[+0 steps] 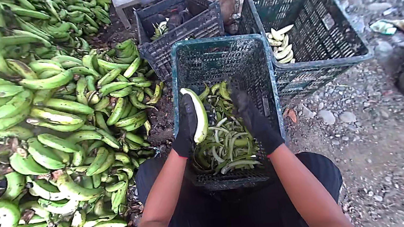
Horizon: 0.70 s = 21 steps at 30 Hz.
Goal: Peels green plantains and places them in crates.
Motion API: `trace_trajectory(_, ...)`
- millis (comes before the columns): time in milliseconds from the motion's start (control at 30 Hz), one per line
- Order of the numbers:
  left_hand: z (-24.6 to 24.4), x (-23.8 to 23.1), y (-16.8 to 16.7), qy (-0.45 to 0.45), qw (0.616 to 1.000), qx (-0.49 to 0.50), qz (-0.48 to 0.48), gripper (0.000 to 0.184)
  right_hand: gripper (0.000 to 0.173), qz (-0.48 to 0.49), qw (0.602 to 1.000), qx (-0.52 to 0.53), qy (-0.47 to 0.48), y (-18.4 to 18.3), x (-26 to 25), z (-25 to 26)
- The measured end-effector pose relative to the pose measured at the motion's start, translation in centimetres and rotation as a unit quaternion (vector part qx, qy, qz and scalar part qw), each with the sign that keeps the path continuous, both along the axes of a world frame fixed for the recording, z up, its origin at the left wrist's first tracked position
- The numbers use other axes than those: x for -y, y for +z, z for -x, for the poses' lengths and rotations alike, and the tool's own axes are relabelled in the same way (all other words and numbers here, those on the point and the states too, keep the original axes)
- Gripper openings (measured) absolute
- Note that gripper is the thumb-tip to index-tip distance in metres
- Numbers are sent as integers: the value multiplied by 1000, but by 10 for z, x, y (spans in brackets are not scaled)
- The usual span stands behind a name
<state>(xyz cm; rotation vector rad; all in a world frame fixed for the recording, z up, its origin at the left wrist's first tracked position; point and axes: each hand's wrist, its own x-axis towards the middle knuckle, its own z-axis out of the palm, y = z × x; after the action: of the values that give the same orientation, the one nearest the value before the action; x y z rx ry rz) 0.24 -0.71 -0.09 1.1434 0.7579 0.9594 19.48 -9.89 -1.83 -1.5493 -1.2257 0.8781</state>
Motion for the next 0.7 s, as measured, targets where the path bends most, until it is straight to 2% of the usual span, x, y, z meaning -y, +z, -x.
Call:
trace_trajectory(67, -5, -6, -2, 102, 990, 62, -70, 77, 64, 14, 998, 54, 37, -4, -7, 20)
trace_trajectory(133, -10, -12, -2, 244, 959, 72, -123, 71, 61, 47, 985, 157, 50, -6, -14, 35)
trace_trajectory(167, -11, -15, -3, 321, 937, 58, -124, 61, 60, 79, 974, 204, 55, -4, -13, 41)
trace_trajectory(233, -4, -23, -5, 450, 883, -6, -135, 56, 62, 126, 958, 246, 75, 2, -7, 52)
trace_trajectory(267, 1, -26, -7, 490, 857, -54, -148, 61, 60, 127, 954, 261, 75, 2, -4, 56)
trace_trajectory(300, 7, -26, -7, 499, 847, -92, -161, 65, 59, 125, 952, 270, 71, 3, -3, 59)
trace_trajectory(333, 9, -25, -7, 493, 848, -89, -175, 67, 58, 122, 952, 274, 61, 3, -3, 60)
trace_trajectory(400, 5, -20, -7, 417, 893, -22, -170, 67, 59, 104, 956, 273, 31, 3, -7, 57)
trace_trajectory(467, 5, -9, -11, 211, 970, -11, -123, 65, 62, 82, 957, 279, -4, 2, -13, 46)
trace_trajectory(500, 7, -4, -14, 82, 994, -27, -69, 64, 65, 79, 956, 282, -18, 0, -15, 37)
trace_trajectory(533, 1, -6, -17, -15, 999, -25, -22, 61, 65, 78, 957, 277, -28, -1, -16, 27)
trace_trajectory(600, -5, -4, -16, -170, 983, -33, 62, 53, 65, 93, 958, 271, -36, -2, -20, 10)
trace_trajectory(667, -8, 6, -13, -224, 965, -110, 85, 53, 62, 130, 960, 246, -29, 0, -27, -2)
trace_trajectory(700, -10, 11, -10, -241, 956, -154, 61, 54, 62, 135, 963, 231, -26, 1, -29, -6)
